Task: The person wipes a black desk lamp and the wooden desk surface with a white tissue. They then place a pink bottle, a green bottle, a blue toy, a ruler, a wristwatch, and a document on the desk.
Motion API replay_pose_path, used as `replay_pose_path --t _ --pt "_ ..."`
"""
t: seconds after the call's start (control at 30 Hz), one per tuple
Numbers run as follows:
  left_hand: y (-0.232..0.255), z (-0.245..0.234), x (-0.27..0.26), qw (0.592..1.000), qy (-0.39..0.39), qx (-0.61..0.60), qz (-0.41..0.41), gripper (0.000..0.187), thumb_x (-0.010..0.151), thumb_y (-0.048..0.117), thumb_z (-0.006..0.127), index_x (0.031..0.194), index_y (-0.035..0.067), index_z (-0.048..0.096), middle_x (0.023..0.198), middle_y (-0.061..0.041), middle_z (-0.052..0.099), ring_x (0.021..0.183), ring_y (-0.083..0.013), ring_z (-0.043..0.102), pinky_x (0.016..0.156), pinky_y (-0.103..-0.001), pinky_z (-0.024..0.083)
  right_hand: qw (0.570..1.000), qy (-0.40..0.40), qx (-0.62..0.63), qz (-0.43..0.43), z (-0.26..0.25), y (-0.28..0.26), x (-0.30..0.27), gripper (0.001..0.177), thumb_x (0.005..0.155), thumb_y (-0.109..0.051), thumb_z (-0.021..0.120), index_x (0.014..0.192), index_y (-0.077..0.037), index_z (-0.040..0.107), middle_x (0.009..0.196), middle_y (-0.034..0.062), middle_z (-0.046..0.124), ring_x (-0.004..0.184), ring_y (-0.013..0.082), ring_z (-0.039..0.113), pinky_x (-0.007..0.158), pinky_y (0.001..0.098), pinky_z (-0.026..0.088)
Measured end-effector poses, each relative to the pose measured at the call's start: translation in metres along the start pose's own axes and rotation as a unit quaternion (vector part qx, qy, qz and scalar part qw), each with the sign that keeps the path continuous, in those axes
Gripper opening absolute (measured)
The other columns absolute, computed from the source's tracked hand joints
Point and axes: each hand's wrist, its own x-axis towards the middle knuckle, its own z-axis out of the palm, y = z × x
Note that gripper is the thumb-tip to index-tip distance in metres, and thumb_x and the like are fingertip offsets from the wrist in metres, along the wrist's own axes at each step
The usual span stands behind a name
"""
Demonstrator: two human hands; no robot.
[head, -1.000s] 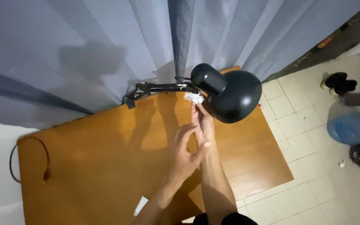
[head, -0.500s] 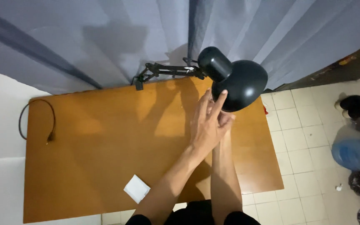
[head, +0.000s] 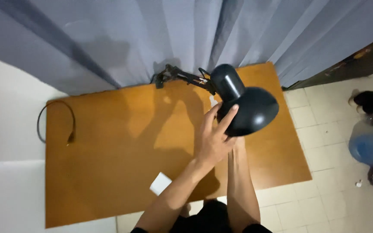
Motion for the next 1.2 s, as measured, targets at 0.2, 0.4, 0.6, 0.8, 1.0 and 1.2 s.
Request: replay_pose_path --t 0.2,0.4,0.6,0.8,1.0,1.2 --pt "-0.033 -0.123 -0.078 0.99 0.006 -0.131 -0.057 0.064 0.076 0.0 0.075 0.138 0.014 0.069 0.132 -0.02 0.064 0.126 -0.0401 0.063 0.104 -0.042 0.056 0.998 -0.03 -0.058 0.0 0.027 0.044 -0.056 0.03 0.086 -0.003 0.065 0.109 0.015 0.067 0.109 0.0231 0.062 0.106 0.0292 0.06 0.091 0.0369 0.051" --pt "-0.073 -0.226 -0.14 0.921 0.137 -0.282 -0.232 0.053 0.092 0.005 0.065 0.143 -0.004 0.059 0.134 -0.021 0.06 0.127 -0.0307 0.054 0.11 -0.048 0.046 0.99 -0.088 -0.111 0.015 0.058 0.088 -0.102 0.034 0.084 -0.007 0.066 0.109 0.016 0.068 0.109 0.0248 0.062 0.108 0.03 0.058 0.09 0.0377 0.048" --pt "-0.088 -0.284 -0.143 0.789 0.251 -0.526 -0.195 0.076 0.1 0.039 0.048 0.166 0.009 0.026 0.159 -0.016 0.045 0.147 -0.0335 0.043 0.121 -0.053 0.035 0.925 -0.168 -0.285 -0.188 0.19 0.116 -0.157 0.026 0.095 0.009 0.063 0.12 0.011 0.069 0.106 0.02 0.069 0.106 0.0318 0.065 0.096 0.0413 0.051" --pt "-0.097 -0.304 -0.124 0.806 0.258 -0.503 -0.176 0.078 0.104 0.058 0.034 0.166 0.014 0.019 0.16 -0.014 0.041 0.141 -0.0341 0.049 0.121 -0.056 0.035 0.885 -0.256 -0.311 -0.234 0.264 0.135 -0.164 0.029 0.094 0.009 0.063 0.117 0.0 0.077 0.105 0.013 0.066 0.1 0.0277 0.067 0.089 0.039 0.057" --pt "-0.146 -0.293 -0.132 0.7 0.34 -0.619 -0.104 0.073 0.1 0.062 0.048 0.158 0.018 0.04 0.148 -0.009 0.054 0.131 -0.0284 0.057 0.12 -0.053 0.038 0.858 -0.286 -0.358 -0.233 0.257 0.172 -0.14 0.03 0.09 0.015 0.064 0.111 -0.001 0.076 0.101 0.0129 0.068 0.096 0.0334 0.072 0.08 0.0381 0.061" --pt "-0.134 -0.292 -0.116 0.75 0.468 -0.434 -0.176 0.072 0.097 0.07 0.042 0.138 0.014 0.061 0.136 -0.011 0.067 0.125 -0.0228 0.065 0.121 -0.048 0.039 0.885 -0.217 -0.37 -0.179 0.19 0.205 -0.061 0.03 0.092 0.01 0.056 0.115 -0.002 0.07 0.109 0.0178 0.068 0.105 0.0323 0.067 0.094 0.0424 0.053"
